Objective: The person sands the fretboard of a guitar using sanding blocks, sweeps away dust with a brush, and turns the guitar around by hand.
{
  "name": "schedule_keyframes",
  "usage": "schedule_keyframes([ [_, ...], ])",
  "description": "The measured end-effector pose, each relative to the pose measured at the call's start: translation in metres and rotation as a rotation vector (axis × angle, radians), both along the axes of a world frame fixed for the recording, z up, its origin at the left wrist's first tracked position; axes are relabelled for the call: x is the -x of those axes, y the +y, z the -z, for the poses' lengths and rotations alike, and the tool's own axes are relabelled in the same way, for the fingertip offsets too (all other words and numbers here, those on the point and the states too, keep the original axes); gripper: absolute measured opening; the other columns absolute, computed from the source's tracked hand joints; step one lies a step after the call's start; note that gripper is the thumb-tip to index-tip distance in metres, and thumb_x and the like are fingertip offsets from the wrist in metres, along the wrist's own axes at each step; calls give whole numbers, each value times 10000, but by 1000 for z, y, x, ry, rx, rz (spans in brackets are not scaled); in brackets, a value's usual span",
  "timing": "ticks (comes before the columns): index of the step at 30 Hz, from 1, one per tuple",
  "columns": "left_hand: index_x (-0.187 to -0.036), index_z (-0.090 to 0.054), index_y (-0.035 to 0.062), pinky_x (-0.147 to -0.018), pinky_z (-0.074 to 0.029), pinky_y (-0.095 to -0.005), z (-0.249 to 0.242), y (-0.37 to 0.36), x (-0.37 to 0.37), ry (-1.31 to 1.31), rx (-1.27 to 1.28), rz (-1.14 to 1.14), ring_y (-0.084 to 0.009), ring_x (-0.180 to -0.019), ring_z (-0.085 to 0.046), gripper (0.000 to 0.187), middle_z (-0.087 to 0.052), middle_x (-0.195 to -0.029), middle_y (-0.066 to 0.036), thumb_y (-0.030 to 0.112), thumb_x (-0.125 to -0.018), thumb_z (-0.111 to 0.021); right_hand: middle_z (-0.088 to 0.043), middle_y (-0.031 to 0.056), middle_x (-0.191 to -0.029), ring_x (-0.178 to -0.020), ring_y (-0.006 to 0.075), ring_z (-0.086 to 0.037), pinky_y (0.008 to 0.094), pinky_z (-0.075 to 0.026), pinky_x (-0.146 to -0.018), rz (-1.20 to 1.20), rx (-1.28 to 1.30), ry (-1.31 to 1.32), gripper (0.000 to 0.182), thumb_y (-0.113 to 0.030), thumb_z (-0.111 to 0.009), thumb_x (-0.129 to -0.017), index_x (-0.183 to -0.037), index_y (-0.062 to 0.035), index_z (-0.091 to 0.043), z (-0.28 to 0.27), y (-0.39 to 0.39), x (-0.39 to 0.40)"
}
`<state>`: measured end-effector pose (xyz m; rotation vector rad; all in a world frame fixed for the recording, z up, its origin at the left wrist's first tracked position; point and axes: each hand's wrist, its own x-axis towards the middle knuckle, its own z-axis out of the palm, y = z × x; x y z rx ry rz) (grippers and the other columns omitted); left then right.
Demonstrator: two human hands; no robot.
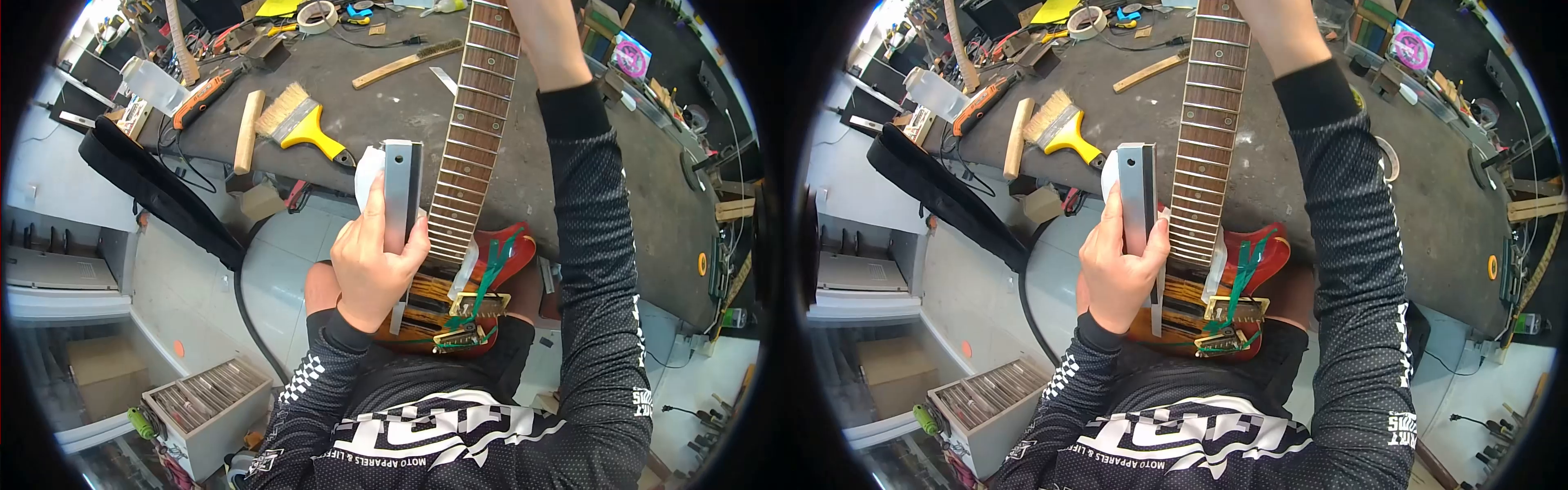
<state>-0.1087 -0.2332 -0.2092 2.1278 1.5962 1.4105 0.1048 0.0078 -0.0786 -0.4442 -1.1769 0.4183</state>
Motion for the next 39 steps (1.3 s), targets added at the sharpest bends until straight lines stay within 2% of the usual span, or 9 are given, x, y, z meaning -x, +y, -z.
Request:
schedule_keyframes([
  [9, -1583, -575, -107, -920, -645, -417, -11, 2, -7, -15, 44, 19, -360, -1064, -815, 779, -774, -1296, -264, 93, -896, -883, -734, 65, -1113, -947, 156, -701, 306, -570, -800, 29, 58, 35, 266, -149, -575, -1181, -1365, 34, -629, 43, 21, 3],
  [12, -1582, -563, -130, -936, -641, -408, -7, 7, -1, 18, -25, 71, -357, -1095, -813, 790, -779, -1283, -271, 95, -897, -886, -734, 65, -1112, -947, 156, -701, 306, -570, -801, 42, 77, 44, 265, -149, -575, -1181, -1363, 35, -630, 55, 29, 5],
  [15, -1578, -561, -137, -817, -652, -420, -8, 10, -5, 108, -63, 76, -373, -982, -819, 856, -793, -1225, -259, 185, -871, -921, -734, 66, -1111, -947, 157, -701, 306, -570, -801, 67, 106, 50, 263, -148, -575, -1181, -1362, 35, -630, 71, 28, 2],
  [18, -1569, -563, -145, -845, -648, -418, -8, 8, -9, 118, -6, 39, -366, -980, -823, 856, -794, -1248, -270, 207, -880, -929, -734, 66, -1110, -946, 158, -701, 306, -570, -801, 97, 121, 56, 262, -148, -575, -1181, -1360, 35, -631, 82, 27, -4],
  [21, -1570, -574, -131, -881, -628, -393, -10, 7, -12, 143, -5, 5, -335, -932, -814, 772, -809, -1121, -235, 165, -935, -899, -734, 67, -1109, -946, 158, -702, 306, -570, -801, 129, 139, 62, 261, -147, -575, -1180, -1358, 35, -632, 95, 25, -11],
  [25, -1549, -588, -134, -805, -611, -386, -6, 0, -8, 170, 65, -8, -305, -880, -784, 739, -804, -1070, -201, 199, -962, -890, -734, 67, -1107, -946, 159, -702, 306, -570, -801, 167, 155, 67, 260, -147, -574, -1180, -1356, 35, -632, 105, 21, -18],
  [28, -1510, -613, -155, -663, -532, -387, -1, 3, -3, 219, -34, 1, -294, -653, -680, 773, -812, -948, -164, 223, -908, -915, -734, 68, -1106, -945, 160, -702, 306, -570, -801, 189, 158, 68, 259, -146, -574, -1180, -1355, 36, -633, 107, 20, -22],
  [33, -1465, -649, -114, -724, -595, -456, -20, 42, -23, 65, -104, -13, -402, -769, -764, 676, -796, -950, -196, 205, -922, -896, -734, 68, -1104, -945, 161, -702, 306, -569, -801, 201, 169, 51, 257, -146, -574, -1180, -1352, 36, -634, 112, 14, -15],
  [39, -1472, -648, -157, -631, -537, -409, -5, 18, -7, 162, -57, 7, -325, -617, -656, 718, -790, -897, -183, 265, -938, -878, -734, 69, -1102, -944, 162, -702, 306, -569, -801, 244, 193, 45, 255, -145, -574, -1179, -1349, 36, -635, 121, 6, -19],
])
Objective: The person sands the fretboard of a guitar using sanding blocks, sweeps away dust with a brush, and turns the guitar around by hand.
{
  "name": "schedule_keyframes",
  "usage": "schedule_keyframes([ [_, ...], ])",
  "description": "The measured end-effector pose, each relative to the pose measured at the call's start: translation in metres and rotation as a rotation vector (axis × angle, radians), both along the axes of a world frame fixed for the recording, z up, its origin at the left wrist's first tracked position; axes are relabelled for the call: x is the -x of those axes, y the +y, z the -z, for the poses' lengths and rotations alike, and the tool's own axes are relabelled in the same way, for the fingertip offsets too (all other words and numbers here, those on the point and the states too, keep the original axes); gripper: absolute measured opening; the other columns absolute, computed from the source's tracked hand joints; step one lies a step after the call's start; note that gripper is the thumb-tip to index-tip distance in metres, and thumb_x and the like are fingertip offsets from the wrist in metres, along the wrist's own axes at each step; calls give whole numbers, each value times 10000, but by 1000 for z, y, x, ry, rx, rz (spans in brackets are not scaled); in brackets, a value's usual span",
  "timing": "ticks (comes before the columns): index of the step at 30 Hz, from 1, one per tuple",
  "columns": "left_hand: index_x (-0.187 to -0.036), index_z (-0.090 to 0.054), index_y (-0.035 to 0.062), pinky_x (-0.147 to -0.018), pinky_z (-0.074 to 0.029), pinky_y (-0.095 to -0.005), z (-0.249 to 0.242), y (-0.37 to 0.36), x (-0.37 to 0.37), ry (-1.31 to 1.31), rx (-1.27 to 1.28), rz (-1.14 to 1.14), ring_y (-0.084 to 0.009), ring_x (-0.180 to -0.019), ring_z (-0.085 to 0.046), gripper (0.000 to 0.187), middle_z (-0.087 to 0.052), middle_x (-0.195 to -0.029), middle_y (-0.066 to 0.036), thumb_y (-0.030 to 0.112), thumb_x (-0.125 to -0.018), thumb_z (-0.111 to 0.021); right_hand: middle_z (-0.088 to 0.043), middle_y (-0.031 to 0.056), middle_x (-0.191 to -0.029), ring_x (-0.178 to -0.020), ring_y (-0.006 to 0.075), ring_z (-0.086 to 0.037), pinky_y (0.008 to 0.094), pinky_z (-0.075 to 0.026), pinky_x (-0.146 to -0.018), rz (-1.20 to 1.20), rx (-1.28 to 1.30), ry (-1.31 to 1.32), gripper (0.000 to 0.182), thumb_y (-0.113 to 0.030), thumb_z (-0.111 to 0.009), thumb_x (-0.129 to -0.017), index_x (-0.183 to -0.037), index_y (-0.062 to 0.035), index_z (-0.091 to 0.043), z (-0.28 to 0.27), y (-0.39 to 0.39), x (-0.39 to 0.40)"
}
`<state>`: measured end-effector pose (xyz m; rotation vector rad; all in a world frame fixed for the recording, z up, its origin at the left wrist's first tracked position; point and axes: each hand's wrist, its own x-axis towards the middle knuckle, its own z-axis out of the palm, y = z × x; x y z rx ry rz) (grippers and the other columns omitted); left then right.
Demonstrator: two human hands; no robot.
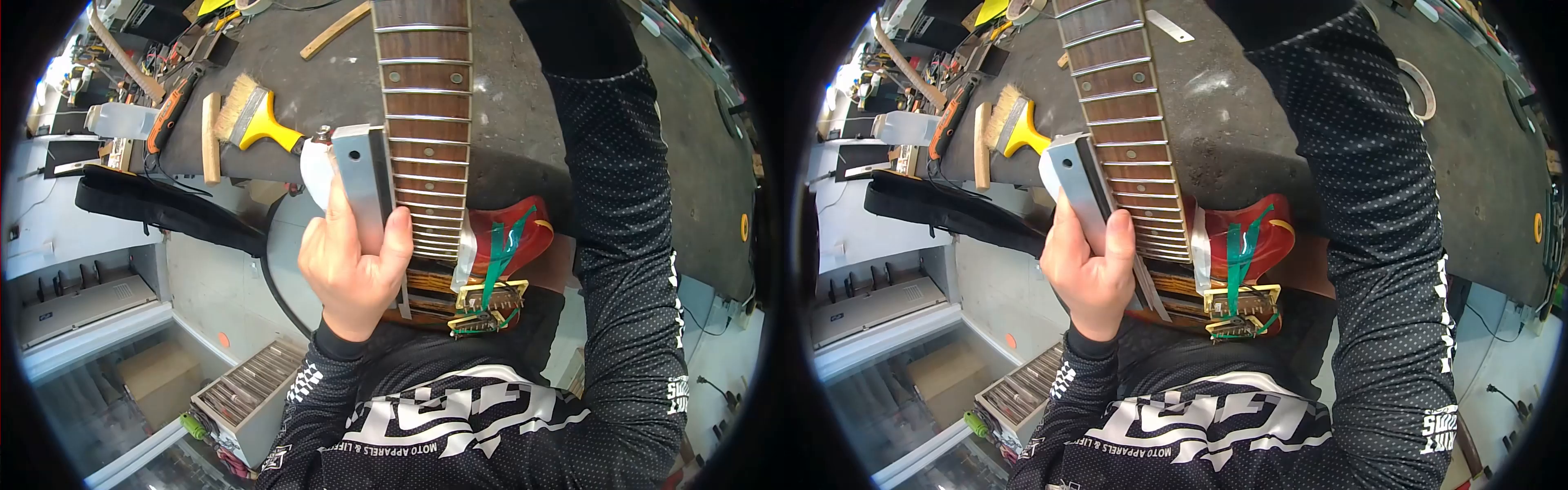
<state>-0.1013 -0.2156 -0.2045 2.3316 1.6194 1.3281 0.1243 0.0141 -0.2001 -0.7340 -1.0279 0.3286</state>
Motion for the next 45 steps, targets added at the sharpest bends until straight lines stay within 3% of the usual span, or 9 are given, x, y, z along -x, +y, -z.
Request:
schedule_keyframes([
  [5, -1427, -701, -52, -725, -613, -413, -23, 42, -20, -233, -25, 33, -353, -749, -772, 563, -807, -943, -188, 217, -959, -862, -734, 70, -1101, -943, 163, -703, 306, -569, -802, 3, 7, -21, 253, -144, -574, -1179, -1346, 37, -636, 1, -3, 3],
  [9, -1425, -707, -27, -752, -621, -368, -27, 53, -22, -349, 15, 106, -228, -810, -806, 510, -834, -971, -145, 201, -994, -859, -734, 70, -1099, -943, 164, -703, 307, -569, -802, 0, 3, -30, 252, -143, -574, -1179, -1344, 37, -637, -4, -2, 10],
  [14, -1345, -721, -16, -631, -473, -232, -35, 60, -25, -508, 82, 159, -62, -683, -615, 363, -752, -850, -19, 263, -1119, -777, -734, 71, -1097, -942, 165, -703, 307, -569, -802, -1, 17, -53, 250, -142, -574, -1179, -1341, 37, -638, 0, -5, 19],
  [17, -1394, -683, -12, -621, -472, -227, -33, 60, -26, -475, -2, 114, -50, -683, -621, 411, -753, -858, -7, 262, -1108, -795, -734, 71, -1096, -942, 165, -703, 307, -569, -802, -2, 26, -65, 249, -142, -573, -1179, -1339, 37, -638, 4, -6, 26],
  [21, -1374, -660, -11, -633, -526, -234, -32, 50, -32, -560, -31, 95, -65, -681, -666, 458, -763, -898, -44, 232, -1041, -860, -734, 72, -1095, -942, 166, -703, 307, -569, -802, 2, 38, -80, 248, -141, -573, -1178, -1337, 38, -639, 8, -9, 34],
  [25, -1379, -641, -29, -687, -588, -281, -18, 41, -19, -351, -14, 18, -138, -752, -751, 510, -801, -1003, -103, 212, -999, -880, -734, 72, -1094, -941, 167, -703, 307, -569, -802, 13, 44, -94, 247, -141, -573, -1178, -1335, 38, -640, 10, -10, 36],
  [32, -1644, -512, -62, -790, -657, -405, -16, 29, -12, -41, -114, 69, -390, -905, -839, 841, -812, -1224, -258, 245, -956, -885, -734, 73, -1091, -940, 168, -704, 307, -568, -802, 35, 57, -115, 245, -140, -573, -1178, -1331, 38, -641, 14, -15, 37],
  [38, -1618, -483, -153, -792, -657, -394, 10, -8, -3, -64, -11, 48, -371, -905, -845, 824, -823, -1202, -255, 206, -976, -853, -734, 74, -1089, -940, 169, -704, 307, -568, -802, 46, 66, -120, 243, -139, -573, -1178, -1328, 39, -643, 18, -18, 44],
  [45, -1612, -509, -142, -740, -642, -393, 6, -3, -7, -68, -30, 46, -359, -837, -835, 800, -832, -1141, -244, 158, -960, -861, -734, 75, -1087, -939, 171, -704, 307, -568, -803, 74, 82, -142, 241, -138, -573, -1177, -1324, 39, -644, 23, -22, 43],
])
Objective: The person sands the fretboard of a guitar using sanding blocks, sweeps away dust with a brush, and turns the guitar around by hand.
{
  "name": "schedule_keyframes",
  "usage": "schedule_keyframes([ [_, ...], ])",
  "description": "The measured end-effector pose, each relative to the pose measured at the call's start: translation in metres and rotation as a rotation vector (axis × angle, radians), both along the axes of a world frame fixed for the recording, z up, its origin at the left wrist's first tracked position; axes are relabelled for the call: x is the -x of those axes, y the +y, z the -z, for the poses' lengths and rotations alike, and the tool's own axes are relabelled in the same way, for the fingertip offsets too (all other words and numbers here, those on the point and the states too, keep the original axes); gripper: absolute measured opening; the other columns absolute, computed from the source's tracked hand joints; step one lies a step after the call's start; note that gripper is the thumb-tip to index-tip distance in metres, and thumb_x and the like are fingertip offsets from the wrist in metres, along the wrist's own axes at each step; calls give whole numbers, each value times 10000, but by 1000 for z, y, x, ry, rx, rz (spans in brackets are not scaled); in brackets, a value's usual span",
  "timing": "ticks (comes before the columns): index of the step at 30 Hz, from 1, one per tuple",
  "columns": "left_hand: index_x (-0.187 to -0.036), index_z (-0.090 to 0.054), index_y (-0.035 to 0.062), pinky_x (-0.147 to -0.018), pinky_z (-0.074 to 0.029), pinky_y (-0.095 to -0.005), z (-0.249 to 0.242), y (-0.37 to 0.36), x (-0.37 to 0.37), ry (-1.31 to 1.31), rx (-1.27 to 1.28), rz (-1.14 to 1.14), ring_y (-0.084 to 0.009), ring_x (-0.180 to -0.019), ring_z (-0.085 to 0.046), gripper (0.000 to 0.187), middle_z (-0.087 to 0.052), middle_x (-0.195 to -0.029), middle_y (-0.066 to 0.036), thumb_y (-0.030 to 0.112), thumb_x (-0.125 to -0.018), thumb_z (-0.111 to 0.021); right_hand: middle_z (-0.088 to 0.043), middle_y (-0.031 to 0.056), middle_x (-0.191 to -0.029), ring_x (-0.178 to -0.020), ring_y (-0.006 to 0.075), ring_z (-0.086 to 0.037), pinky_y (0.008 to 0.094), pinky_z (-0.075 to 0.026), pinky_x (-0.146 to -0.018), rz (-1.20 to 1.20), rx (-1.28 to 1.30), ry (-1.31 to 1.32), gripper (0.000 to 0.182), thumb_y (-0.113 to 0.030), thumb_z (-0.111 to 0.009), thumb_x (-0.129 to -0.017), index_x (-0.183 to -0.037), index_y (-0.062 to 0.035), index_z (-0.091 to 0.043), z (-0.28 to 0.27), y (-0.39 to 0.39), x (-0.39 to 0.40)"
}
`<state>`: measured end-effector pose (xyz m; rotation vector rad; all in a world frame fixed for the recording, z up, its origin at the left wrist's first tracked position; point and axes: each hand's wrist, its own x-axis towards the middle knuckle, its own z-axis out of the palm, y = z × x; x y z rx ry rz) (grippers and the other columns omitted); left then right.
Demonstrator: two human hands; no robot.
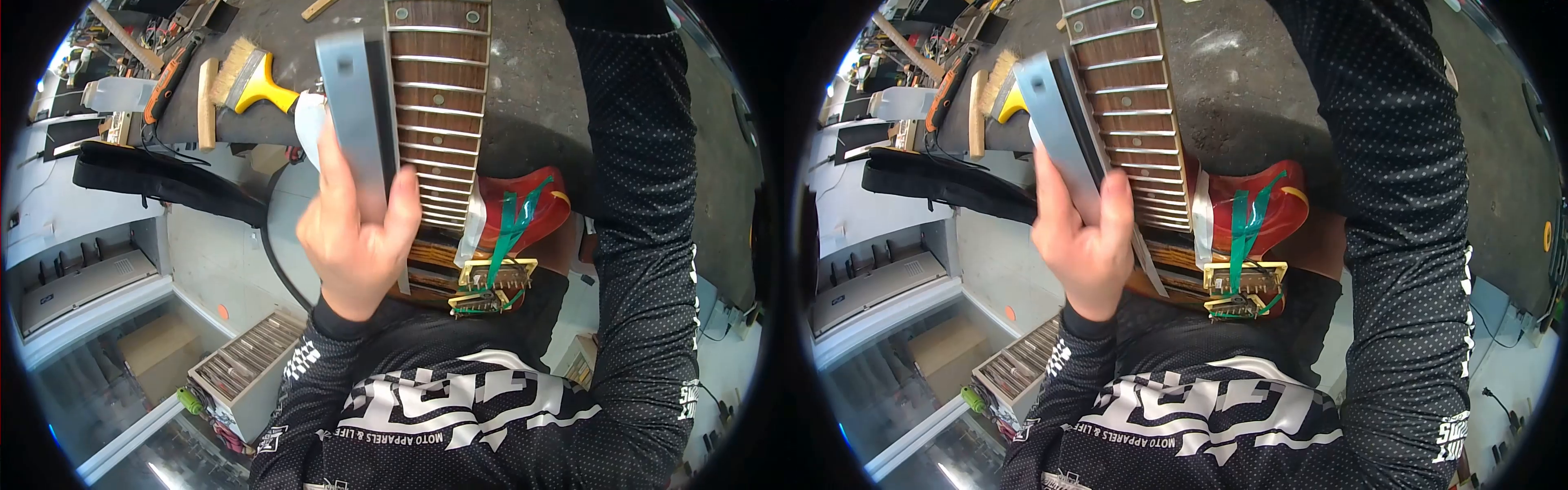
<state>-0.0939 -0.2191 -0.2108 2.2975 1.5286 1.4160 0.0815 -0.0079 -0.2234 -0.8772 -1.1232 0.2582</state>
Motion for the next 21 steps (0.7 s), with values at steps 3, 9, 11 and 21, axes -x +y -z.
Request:
schedule_keyframes([
  [3, -1591, -527, -140, -714, -632, -400, -13, 18, -9, -71, 30, -24, -343, -792, -820, 782, -825, -1063, -245, 172, -961, -871, -734, 76, -1086, -938, 171, -704, 307, -568, -803, 13, 23, -19, 240, -137, -572, -1177, -1322, 39, -645, 7, -8, 2],
  [9, -1546, -504, -225, -831, -658, -384, 16, -27, 8, -6, 83, 27, -365, -978, -855, 746, -818, -1188, -298, 111, -969, -835, -734, 76, -1083, -938, 173, -704, 307, -568, -803, 87, 48, -31, 238, -136, -572, -1177, -1319, 40, -646, 14, -15, -17],
  [11, -1554, -516, -202, -847, -650, -375, 4, -16, 1, -44, 85, 1, -323, -963, -850, 731, -821, -1194, -285, 113, -980, -842, -734, 77, -1083, -938, 173, -705, 307, -568, -803, 90, 55, -44, 237, -136, -572, -1177, -1318, 40, -646, 16, -19, -19],
  [21, -1635, -466, -172, -1074, -550, -322, 7, -21, -6, -169, 125, 10, -207, -1180, -713, 636, -724, -1386, -172, 81, -1106, -709, -735, 78, -1079, -936, 175, -705, 307, -567, -803, 180, 109, -75, 235, -134, -572, -1176, -1312, 41, -648, 35, -38, -43],
])
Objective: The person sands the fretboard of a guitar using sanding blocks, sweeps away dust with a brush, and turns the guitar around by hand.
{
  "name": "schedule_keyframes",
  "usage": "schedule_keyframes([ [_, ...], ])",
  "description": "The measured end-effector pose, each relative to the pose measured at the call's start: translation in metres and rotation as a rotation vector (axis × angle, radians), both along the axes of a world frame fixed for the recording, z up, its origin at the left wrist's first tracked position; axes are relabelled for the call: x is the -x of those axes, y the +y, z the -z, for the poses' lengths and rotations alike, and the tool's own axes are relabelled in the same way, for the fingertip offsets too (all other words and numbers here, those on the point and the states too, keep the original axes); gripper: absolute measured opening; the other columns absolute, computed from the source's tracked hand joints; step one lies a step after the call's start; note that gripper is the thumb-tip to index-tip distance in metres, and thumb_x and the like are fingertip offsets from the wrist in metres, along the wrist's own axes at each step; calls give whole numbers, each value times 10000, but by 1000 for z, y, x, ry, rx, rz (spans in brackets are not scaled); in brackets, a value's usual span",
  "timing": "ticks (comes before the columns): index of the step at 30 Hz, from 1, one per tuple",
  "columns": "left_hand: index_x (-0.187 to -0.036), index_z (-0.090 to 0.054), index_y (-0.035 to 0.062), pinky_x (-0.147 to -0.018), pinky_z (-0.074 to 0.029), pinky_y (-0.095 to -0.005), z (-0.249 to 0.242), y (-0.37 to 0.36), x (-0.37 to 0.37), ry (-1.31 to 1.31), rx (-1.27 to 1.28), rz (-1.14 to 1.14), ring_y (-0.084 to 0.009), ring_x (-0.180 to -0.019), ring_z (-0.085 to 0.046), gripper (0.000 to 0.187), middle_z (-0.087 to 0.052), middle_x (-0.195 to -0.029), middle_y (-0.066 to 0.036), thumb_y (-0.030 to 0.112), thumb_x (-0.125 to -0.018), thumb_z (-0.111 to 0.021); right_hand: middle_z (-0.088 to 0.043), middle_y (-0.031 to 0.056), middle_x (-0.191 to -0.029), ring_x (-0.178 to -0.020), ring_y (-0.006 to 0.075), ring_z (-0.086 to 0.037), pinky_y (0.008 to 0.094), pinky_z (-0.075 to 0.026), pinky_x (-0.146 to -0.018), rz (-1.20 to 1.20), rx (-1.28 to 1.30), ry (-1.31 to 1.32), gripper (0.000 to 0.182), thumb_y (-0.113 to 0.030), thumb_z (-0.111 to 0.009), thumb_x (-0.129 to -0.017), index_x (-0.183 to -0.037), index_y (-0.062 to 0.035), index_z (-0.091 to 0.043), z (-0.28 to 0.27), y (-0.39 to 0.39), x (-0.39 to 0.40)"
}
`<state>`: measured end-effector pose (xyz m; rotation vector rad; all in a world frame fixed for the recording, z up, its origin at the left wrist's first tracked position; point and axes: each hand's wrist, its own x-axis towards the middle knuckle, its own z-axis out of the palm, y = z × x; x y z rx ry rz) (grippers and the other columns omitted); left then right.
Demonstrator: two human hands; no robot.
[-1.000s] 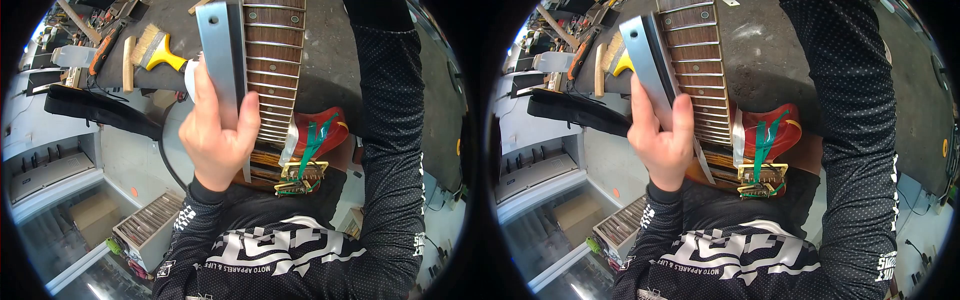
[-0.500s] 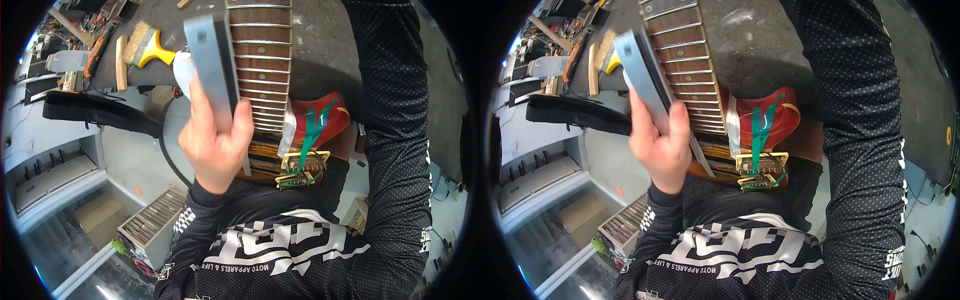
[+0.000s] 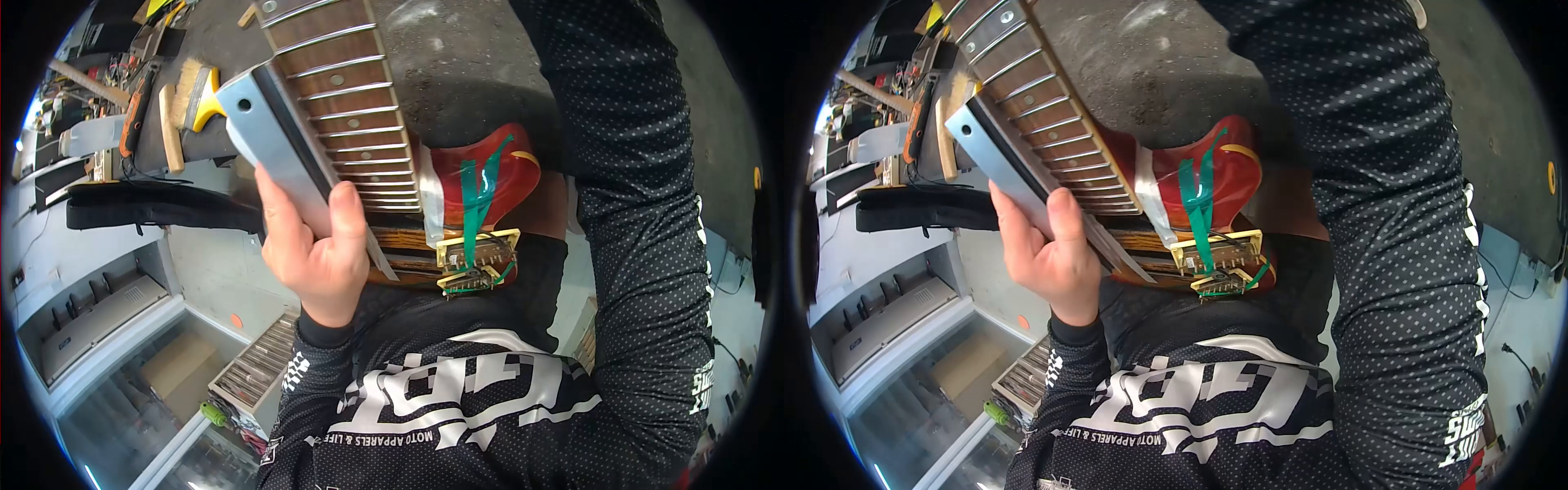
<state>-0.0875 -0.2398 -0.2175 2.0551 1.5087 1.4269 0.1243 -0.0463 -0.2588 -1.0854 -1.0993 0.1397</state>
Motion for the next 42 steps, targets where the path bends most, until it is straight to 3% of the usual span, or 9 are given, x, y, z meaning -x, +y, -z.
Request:
schedule_keyframes([
  [5, -1535, -601, -111, -967, -550, -273, -37, 49, -22, -118, -27, 34, -133, -1057, -694, 467, -772, -1238, -89, 110, -1137, -704, -735, 79, -1078, -936, 176, -705, 307, -567, -803, 7, 20, -24, 233, -134, -572, -1176, -1310, 41, -649, 6, -11, -2],
  [7, -1547, -597, -117, -981, -556, -289, -36, 47, -21, -114, -26, 12, -148, -1069, -699, 508, -772, -1247, -98, 120, -1118, -731, -735, 79, -1077, -936, 176, -705, 307, -567, -804, 10, 22, -35, 233, -133, -572, -1176, -1309, 41, -650, 6, -12, -1],
  [9, -1575, -569, -133, -1022, -559, -311, -20, 22, -9, 112, -61, -84, -173, -1101, -707, 563, -771, -1277, -122, 114, -1100, -742, -735, 79, -1076, -935, 177, -705, 307, -567, -804, 17, 18, -38, 232, -133, -572, -1176, -1307, 41, -650, 4, -9, 0],
  [13, -1587, -544, -159, -1039, -550, -311, 5, -4, -3, -57, 8, -43, -167, -1133, -704, 579, -755, -1289, -120, 77, -1091, -725, -735, 80, -1075, -935, 178, -705, 307, -567, -804, 40, 29, -48, 231, -132, -571, -1176, -1305, 41, -651, 9, -9, -5],
  [23, -1538, -618, -135, -914, -572, -250, -23, 34, -5, 37, -90, -31, -105, -1016, -710, 530, -786, -1212, -106, 152, -1119, -770, -735, 81, -1071, -934, 180, -706, 307, -567, -804, 40, 38, -74, 228, -131, -571, -1175, -1300, 42, -653, 10, -15, 3],
  [33, -1592, -551, -155, -982, -568, -296, 13, -3, 11, 116, -35, -106, -163, -1073, -704, 581, -754, -1281, -141, 78, -1091, -733, -735, 82, -1068, -933, 182, -706, 307, -566, -804, 65, 70, -94, 226, -129, -571, -1175, -1294, 43, -655, 22, -21, 10],
  [36, -1596, -539, -162, -1001, -565, -306, 21, -4, 13, 32, -39, -60, -171, -1104, -700, 598, -748, -1288, -141, 80, -1088, -743, -735, 83, -1067, -932, 182, -706, 307, -566, -804, 84, 74, -99, 225, -129, -571, -1174, -1293, 43, -655, 23, -20, 6],
  [39, -1595, -542, -158, -978, -556, -286, -11, 15, -6, 10, 33, -71, -156, -1083, -686, 596, -749, -1277, -121, 88, -1092, -748, -735, 83, -1066, -932, 183, -707, 307, -566, -804, 83, 80, -119, 224, -128, -571, -1174, -1291, 43, -656, 26, -24, 8],
  [42, -1578, -560, -162, -985, -546, -283, -16, 30, -16, -198, 2, -7, -146, -1079, -677, 580, -745, -1284, -112, 94, -1091, -745, -735, 84, -1065, -932, 183, -707, 307, -566, -805, 84, 82, -140, 224, -128, -571, -1174, -1289, 43, -656, 25, -27, 13],
])
